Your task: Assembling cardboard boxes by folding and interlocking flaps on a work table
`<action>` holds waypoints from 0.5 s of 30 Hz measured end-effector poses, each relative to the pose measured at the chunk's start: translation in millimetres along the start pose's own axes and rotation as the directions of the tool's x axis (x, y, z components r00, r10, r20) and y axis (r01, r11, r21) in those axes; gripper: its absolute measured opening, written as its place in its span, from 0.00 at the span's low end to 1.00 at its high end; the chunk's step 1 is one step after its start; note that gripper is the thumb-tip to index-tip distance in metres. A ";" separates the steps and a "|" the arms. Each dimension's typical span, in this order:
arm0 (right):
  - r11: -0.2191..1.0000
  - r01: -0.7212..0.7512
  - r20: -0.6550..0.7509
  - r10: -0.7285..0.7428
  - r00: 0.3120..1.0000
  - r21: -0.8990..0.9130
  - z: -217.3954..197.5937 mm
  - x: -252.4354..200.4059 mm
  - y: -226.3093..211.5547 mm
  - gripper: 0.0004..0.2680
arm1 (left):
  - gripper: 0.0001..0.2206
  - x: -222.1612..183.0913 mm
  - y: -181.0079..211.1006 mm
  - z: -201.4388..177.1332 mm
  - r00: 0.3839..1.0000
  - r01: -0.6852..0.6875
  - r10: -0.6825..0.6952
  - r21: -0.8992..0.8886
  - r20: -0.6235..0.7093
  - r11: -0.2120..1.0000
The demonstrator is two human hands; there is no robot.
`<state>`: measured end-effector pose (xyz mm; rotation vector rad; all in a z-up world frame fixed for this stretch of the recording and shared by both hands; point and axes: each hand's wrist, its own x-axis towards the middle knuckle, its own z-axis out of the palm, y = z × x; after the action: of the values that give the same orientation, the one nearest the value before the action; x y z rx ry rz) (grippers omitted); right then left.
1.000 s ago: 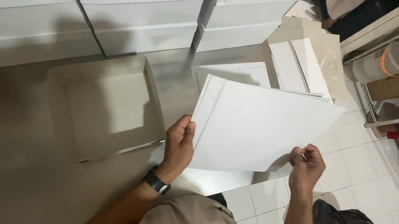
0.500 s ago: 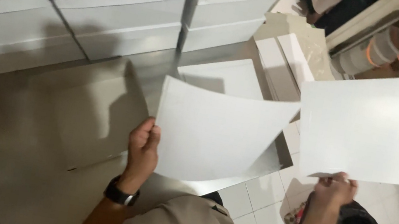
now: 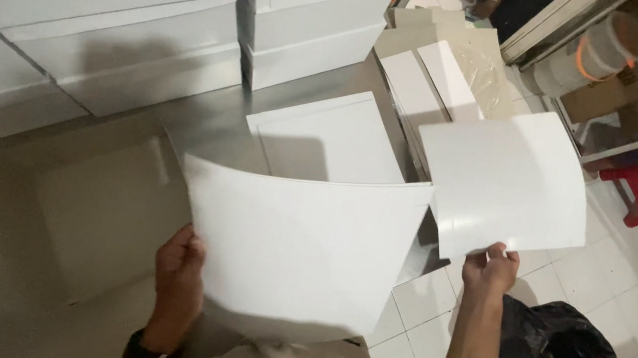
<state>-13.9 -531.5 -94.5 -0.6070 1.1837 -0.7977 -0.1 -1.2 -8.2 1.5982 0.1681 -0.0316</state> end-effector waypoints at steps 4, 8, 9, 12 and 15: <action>0.999 -0.034 0.046 0.033 0.998 0.014 53.8 47.5 5.7 0.14 | 0.08 -6.7 14.5 13.0 0.984 0.153 -0.163 -0.123 -0.074 0.981; 0.998 -0.057 0.145 0.058 0.988 -0.006 113.9 114.1 33.5 0.11 | 0.17 -13.2 29.4 34.2 0.974 0.171 -0.187 -0.122 -0.132 0.978; 0.998 -0.067 0.152 0.068 0.986 -0.015 128.9 115.1 38.5 0.11 | 0.17 -13.7 24.1 39.6 0.971 0.172 -0.188 -0.120 -0.147 0.978; 0.986 -0.112 0.075 0.104 0.992 0.121 167.4 109.2 52.4 0.12 | 0.14 -15.9 8.0 51.1 0.950 0.192 -0.206 -0.082 -0.232 0.978; 0.974 -0.224 0.051 0.224 0.973 -0.007 183.6 99.8 57.0 0.08 | 0.12 -18.6 0.4 59.8 0.943 0.184 -0.211 -0.126 -0.256 0.975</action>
<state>192.0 -577.2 -143.9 -0.4812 1.1816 -0.5864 -13.4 -62.4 -7.6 1.4756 0.5340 0.0380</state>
